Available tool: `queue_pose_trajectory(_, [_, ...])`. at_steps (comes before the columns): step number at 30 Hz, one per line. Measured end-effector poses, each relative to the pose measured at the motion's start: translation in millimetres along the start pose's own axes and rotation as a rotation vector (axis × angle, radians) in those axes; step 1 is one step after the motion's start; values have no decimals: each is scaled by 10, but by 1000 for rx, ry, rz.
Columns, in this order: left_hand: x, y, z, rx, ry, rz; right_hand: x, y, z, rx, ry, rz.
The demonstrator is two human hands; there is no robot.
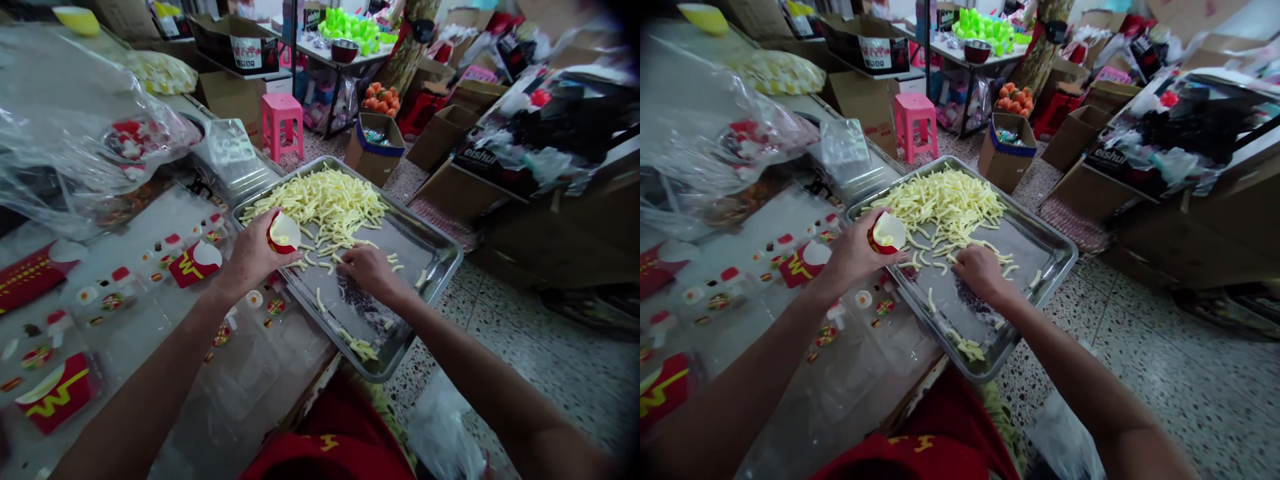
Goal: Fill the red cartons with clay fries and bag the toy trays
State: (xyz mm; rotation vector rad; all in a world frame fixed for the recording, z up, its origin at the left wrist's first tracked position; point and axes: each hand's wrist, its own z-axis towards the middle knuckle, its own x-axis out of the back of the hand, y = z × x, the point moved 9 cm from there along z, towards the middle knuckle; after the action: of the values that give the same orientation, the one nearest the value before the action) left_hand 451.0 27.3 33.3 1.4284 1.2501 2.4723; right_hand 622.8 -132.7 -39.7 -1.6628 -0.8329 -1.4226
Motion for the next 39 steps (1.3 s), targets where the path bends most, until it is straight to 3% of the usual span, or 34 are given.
queue_pose_trajectory(4, [13,-59,-98,-15,-30,-33,64,89,37,-82,22,40])
queue_pose_trajectory(7, [47,-106,-163,3,-32,-55,140,51,41,-108,70,194])
queue_pose_trajectory(11, [140,-129,-224,25,-13,-44,4,-2,43,-164,-23,414])
queue_pose_trajectory(15, [259,-187,-292,28,17,-40,-103,161,53,-259,-44,505])
queue_pose_trajectory(20, [258,-295,-354,50,-4,-52,-211,238,186,-180,-138,673])
queue_pose_trajectory(25, [220,-279,-355,28,-22,-27,-274,206,300,-227,-161,825])
queue_pose_trajectory(27, [218,-240,-352,22,-30,-26,-273,114,309,-228,-170,757])
queue_pose_trajectory(31, [164,-55,-361,-15,-73,-10,-122,-137,238,-147,-73,342])
queue_pose_trajectory(34, [2,99,-363,-24,-151,80,-67,-289,99,-98,-21,101])
queue_pose_trajectory(39, [-413,247,-267,-45,-294,278,-9,-281,-40,-71,106,52])
